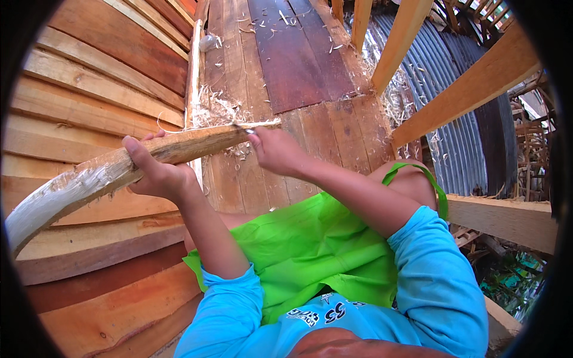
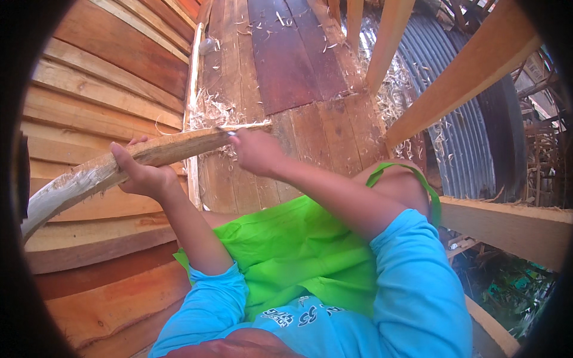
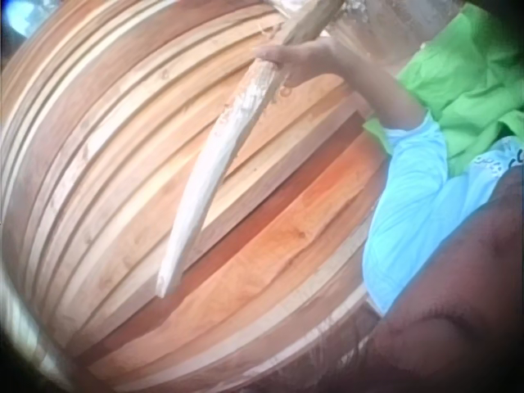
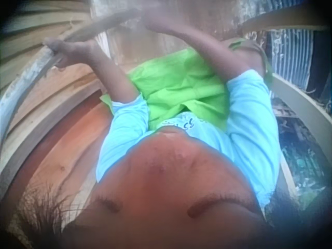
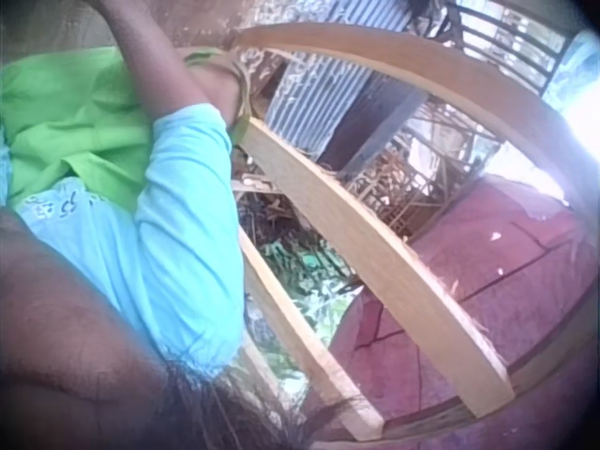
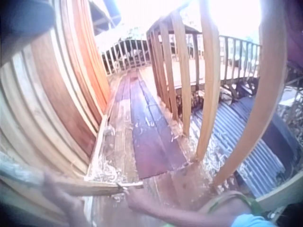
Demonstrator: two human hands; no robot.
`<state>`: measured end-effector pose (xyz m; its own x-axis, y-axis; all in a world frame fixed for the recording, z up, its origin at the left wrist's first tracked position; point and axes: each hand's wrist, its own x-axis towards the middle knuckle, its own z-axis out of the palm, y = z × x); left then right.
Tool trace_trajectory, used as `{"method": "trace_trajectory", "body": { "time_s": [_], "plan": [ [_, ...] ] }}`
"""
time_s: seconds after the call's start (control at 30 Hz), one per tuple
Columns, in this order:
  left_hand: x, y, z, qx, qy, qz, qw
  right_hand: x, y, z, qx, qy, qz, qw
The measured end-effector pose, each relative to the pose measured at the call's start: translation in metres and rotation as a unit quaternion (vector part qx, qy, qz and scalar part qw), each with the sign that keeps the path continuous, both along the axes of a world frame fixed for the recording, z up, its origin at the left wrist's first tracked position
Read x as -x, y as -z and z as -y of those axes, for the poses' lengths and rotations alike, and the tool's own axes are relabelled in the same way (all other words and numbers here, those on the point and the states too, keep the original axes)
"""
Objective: The person sits on a wooden floor and uses a knife to carve a long piece of wood, peeling away thin shavings. The person holds the wood with the left hand and manipulates the knife with the right hand, working along the length of the piece.
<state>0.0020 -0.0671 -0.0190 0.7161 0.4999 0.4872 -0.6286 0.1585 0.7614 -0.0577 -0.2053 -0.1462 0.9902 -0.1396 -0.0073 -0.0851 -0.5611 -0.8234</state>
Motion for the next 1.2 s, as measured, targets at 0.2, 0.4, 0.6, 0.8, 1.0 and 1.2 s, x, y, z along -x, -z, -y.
{"method": "trace_trajectory", "body": {
  "time_s": [0.2, 0.4, 0.6, 0.8, 1.0, 1.2],
  "plan": [
    [0.007, -0.007, 0.005, 0.020, -0.020, -0.029, 0.999, -0.012, 0.024, 0.034, 0.005, -0.041, -0.106, 0.993],
    [0.011, -0.006, 0.019, -0.031, -0.060, 0.023, 0.997, -0.006, 0.012, 0.002, -0.129, -0.029, 0.030, 0.991],
    [-0.005, 0.008, -0.006, 0.020, 0.156, 0.012, 0.987, -0.014, 0.026, 0.027, -0.087, -0.050, -0.066, 0.993],
    [-0.013, 0.011, -0.025, -0.099, 0.151, -0.027, 0.983, -0.006, 0.006, 0.018, -0.174, -0.067, -0.009, 0.982],
    [-0.008, 0.012, -0.006, -0.012, 0.081, -0.023, 0.996, -0.009, -0.014, 0.006, -0.088, -0.080, -0.004, 0.993],
    [0.003, 0.008, 0.007, -0.032, 0.102, -0.015, 0.994, -0.012, 0.020, 0.019, -0.150, -0.028, 0.083, 0.985]
  ]
}}
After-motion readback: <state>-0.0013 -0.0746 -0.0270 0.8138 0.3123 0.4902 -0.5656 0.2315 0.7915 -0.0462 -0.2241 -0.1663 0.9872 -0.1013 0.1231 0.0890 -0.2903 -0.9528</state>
